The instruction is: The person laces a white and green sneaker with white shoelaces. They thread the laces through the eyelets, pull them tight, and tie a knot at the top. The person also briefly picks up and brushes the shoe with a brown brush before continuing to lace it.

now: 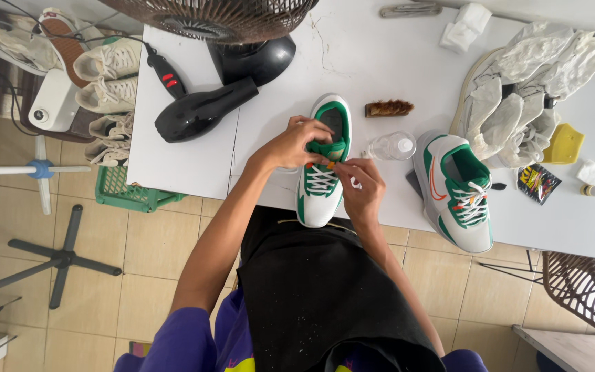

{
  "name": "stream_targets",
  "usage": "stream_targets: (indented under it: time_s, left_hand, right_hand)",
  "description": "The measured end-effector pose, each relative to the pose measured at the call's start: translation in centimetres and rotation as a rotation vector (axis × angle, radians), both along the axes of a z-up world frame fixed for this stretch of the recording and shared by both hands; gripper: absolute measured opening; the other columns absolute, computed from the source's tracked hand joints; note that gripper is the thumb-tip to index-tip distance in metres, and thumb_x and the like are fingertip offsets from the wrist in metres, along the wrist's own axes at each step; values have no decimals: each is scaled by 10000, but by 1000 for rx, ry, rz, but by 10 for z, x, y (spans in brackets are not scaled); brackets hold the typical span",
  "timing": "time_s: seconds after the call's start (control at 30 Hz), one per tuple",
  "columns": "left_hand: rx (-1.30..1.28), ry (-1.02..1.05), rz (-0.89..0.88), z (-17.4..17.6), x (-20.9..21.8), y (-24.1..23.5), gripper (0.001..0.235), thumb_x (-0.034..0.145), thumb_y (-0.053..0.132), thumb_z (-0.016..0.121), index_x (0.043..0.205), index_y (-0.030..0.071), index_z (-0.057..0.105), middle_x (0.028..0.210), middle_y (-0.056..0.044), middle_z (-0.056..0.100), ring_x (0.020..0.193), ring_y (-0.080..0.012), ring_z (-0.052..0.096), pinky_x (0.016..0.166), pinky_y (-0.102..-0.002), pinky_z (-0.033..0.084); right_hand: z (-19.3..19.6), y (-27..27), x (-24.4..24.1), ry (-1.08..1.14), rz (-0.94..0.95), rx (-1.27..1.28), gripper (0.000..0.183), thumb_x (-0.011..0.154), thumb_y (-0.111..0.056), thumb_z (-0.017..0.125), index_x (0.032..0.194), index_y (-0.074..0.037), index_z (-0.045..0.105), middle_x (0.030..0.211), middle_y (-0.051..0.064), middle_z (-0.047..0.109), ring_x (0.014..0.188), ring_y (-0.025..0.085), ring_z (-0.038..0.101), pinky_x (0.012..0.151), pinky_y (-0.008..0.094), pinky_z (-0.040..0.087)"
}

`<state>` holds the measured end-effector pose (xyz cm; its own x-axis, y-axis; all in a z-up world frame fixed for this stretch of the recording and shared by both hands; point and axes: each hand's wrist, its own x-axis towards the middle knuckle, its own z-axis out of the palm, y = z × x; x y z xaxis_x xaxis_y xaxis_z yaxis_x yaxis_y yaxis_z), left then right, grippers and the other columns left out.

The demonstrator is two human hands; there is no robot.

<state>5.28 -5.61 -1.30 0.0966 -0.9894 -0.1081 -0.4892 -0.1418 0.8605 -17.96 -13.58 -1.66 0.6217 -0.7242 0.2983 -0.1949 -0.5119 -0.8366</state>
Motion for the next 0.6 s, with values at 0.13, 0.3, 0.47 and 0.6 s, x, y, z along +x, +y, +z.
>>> stream_targets:
  time_s: [0.13, 0.3, 0.47, 0.6]
  left_hand:
    - [1, 20, -13, 1, 0, 0, 536, 872, 593, 941, 1224, 223, 779, 1164, 1, 810, 1455, -191, 608, 1302, -572, 173]
    - [23, 79, 58, -9, -7, 6, 560, 946, 751, 804, 1118, 218, 790, 1182, 1, 817, 1395, -181, 646, 1293, -575, 200]
    - [-173, 30, 122, 11, -22, 6, 402, 1111, 534, 724, 1330, 199, 764, 1094, -62, 805, 1208, -230, 727, 1238, -576, 250]
    - [-202, 182, 95, 35, -21, 9, 254, 1155, 301, 687, 1322, 120, 752, 1125, -181, 820, 1211, -379, 759, 1186, -566, 404]
  right_hand:
    - [18, -4, -5, -7, 51, -90, 45, 1011, -4, 847, 1040, -38, 844, 1022, 107, 734, 706, 223, 700, 588, 315, 534]
    - [91, -20, -64, -12, 48, -85, 91, 1119, -73, 689, 1039, -115, 675, 1112, 65, 791, 1152, 342, 773, 1167, 442, 445]
    - [60, -39, -97, -562, 84, 457, 101, 1195, -88, 502, 1234, -146, 429, 765, 29, 540, 518, 78, 433, 600, 337, 470]
    - [82, -14, -33, 442, 32, 246, 323, 1042, -170, 807, 1331, -76, 699, 1016, 310, 785, 1008, 575, 768, 876, 640, 591]
